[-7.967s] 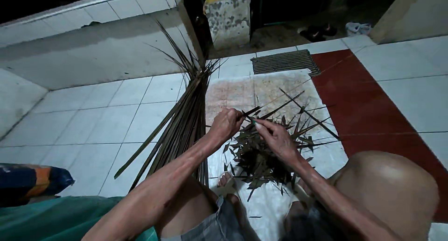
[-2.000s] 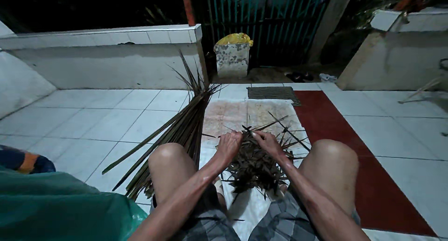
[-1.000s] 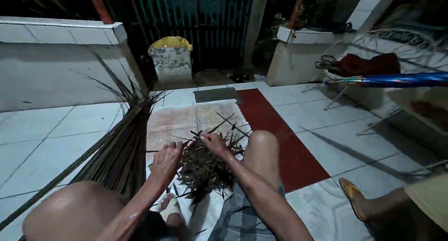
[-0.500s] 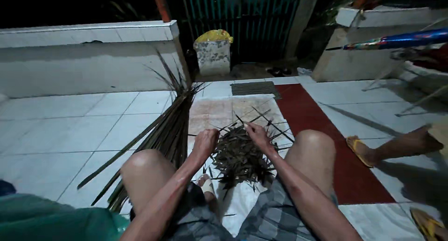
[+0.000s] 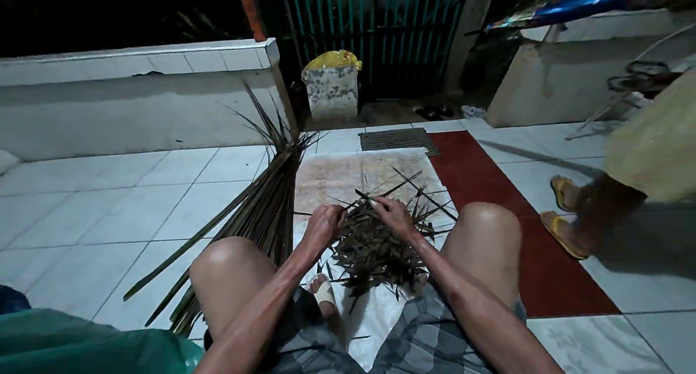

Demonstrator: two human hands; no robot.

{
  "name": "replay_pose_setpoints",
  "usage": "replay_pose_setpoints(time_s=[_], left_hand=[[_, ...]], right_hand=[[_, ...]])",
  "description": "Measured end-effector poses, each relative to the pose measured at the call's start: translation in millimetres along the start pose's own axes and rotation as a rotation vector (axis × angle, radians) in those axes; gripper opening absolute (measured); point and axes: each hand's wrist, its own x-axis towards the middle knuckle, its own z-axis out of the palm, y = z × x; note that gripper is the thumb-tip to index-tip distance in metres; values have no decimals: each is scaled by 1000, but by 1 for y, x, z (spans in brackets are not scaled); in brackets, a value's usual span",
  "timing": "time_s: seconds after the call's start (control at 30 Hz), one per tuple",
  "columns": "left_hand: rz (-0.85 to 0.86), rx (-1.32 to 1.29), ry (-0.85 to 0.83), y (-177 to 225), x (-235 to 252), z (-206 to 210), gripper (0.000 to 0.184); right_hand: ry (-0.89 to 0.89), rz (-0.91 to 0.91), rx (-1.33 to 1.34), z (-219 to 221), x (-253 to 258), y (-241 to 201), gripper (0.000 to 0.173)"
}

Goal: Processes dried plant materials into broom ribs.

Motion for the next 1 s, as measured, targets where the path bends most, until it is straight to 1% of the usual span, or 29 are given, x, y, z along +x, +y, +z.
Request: replay_pose_setpoints(time_s=[0.13, 0.23, 0.4, 0.5, 0.77, 0.93, 1.0], left_hand=[[-12, -1, -20, 0, -1, 0, 34], [-17, 14, -17, 1, -3, -1, 33], [-26, 63, 12, 3, -5, -4, 33], [-17, 97, 29, 6, -5, -1, 32], [-7, 140, 8, 10, -6, 3, 33], [-33, 176, -17, 11, -10, 0, 32], [-39, 165, -15, 9, -11, -2, 33]], right_hand=[[44, 64, 20, -7, 5, 7, 41], [78, 73, 43, -9, 9, 14, 39], [11, 59, 42, -12, 5, 6, 42], [17, 84, 34, -12, 6, 5, 41], [7, 144, -33, -8, 8, 10, 40], [122, 250, -38, -16, 11, 29, 40], [160, 252, -5, -20, 12, 27, 41]])
